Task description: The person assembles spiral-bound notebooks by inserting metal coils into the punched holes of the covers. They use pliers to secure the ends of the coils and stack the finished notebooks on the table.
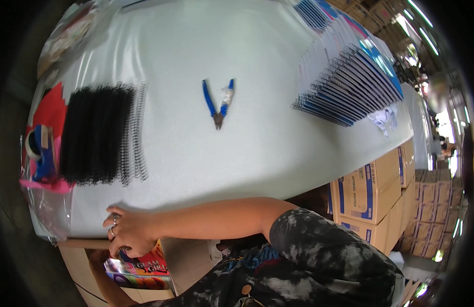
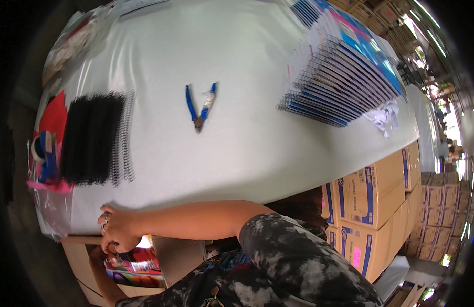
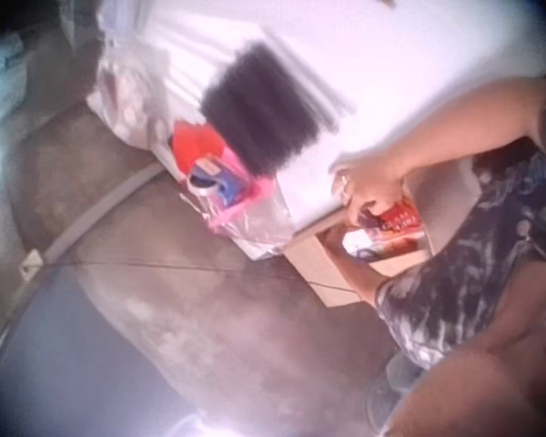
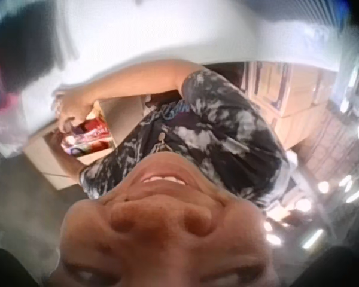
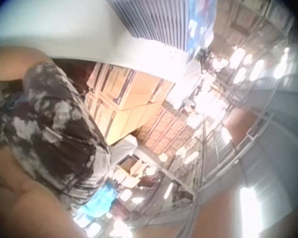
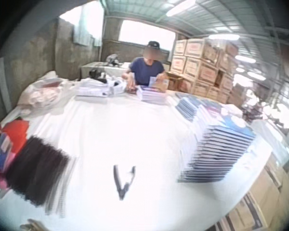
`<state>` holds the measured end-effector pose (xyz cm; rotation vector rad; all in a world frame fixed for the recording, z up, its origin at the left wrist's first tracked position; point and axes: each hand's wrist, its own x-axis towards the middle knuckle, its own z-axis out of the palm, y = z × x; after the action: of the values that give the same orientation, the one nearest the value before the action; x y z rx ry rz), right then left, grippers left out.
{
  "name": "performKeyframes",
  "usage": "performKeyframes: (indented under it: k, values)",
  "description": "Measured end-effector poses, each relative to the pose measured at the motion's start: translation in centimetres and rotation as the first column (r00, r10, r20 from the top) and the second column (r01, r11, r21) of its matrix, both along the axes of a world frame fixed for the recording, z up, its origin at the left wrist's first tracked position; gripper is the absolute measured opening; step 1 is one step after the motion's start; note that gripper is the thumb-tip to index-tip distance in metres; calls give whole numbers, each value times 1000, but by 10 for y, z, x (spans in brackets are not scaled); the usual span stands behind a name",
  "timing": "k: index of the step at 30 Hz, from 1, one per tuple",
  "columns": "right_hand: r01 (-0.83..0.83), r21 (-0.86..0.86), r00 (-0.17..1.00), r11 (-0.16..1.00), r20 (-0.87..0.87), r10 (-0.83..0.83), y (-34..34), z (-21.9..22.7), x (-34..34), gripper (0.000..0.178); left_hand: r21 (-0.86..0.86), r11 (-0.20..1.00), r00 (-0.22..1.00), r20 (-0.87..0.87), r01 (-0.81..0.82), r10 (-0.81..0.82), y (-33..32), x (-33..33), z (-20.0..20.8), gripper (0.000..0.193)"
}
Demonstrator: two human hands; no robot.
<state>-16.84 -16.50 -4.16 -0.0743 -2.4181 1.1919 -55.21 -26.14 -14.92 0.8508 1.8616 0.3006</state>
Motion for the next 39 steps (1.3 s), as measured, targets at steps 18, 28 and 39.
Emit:
performKeyframes:
  k: [18,28,39]
  values:
    - [73,14,997,997,-30,-73,0,-7,2,29,94,992,994,-75,81,-74,-47,79,64,32]
    - [23,48,997,999,72,-27,-1,-6,5,33,78,994,995,-66,-72,77,-64,47,38,34]
    - [60,92,998,994,-14,-59,4,-16,-1,33,260,964,936,-322,-54,140,-64,65,50,40]
